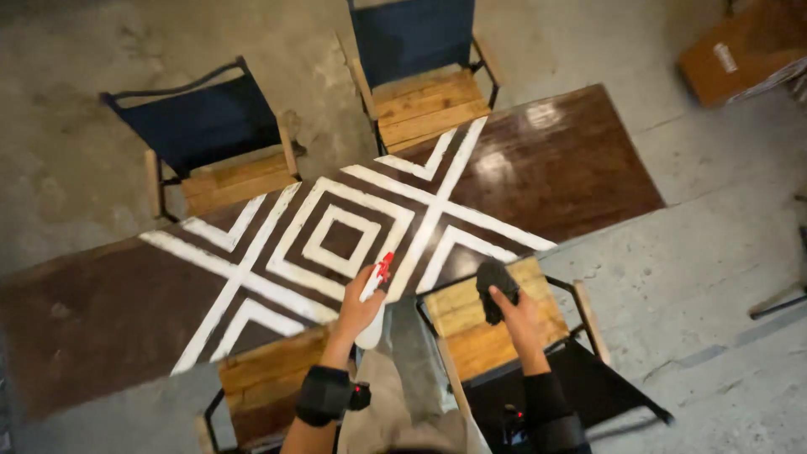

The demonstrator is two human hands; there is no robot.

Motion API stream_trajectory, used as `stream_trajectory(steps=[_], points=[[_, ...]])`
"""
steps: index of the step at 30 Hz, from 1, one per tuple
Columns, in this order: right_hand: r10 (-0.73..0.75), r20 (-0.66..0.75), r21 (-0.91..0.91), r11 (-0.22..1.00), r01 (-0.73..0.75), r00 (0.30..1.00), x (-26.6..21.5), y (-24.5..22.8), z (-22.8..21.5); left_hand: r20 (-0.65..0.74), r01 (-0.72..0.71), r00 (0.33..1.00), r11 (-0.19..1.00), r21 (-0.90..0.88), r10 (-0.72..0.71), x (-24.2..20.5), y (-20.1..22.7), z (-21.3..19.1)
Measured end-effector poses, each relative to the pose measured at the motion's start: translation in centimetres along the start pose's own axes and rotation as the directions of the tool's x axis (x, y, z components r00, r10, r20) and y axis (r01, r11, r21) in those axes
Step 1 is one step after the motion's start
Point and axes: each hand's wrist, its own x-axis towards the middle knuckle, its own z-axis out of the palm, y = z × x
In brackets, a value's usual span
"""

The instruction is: The person sprays a liquid from a bottle onto wooden furniture surfaces and wipes them with a cloth. The person moves between several tables and stools, cleaning both plain and patterned surfaces in a workshop setting.

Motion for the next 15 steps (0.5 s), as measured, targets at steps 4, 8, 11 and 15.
stream_trajectory(steps=[4,8,11,15], points=[[0.059,0.021,-0.190,0.980,-0.054,0.998,7.2,3.2,7.3,-0.054,0.160,0.985,0.986,-0.042,-0.162,7.3,-4.7,-1.1],[0.060,0.046,-0.291,0.956,-0.044,0.997,12.8,5.0,12.0,-0.030,0.262,0.965,0.957,0.122,-0.261,14.8,-6.2,-0.8],[-0.057,-0.011,-0.378,0.925,0.048,0.998,16.9,7.3,14.5,-0.003,0.262,0.963,0.938,0.229,-0.269,18.4,-8.9,-0.8],[-0.298,-0.037,-0.544,0.807,0.231,0.954,22.8,7.1,16.6,0.053,0.202,0.974,0.952,0.232,-0.219,21.3,-10.3,-1.9]])
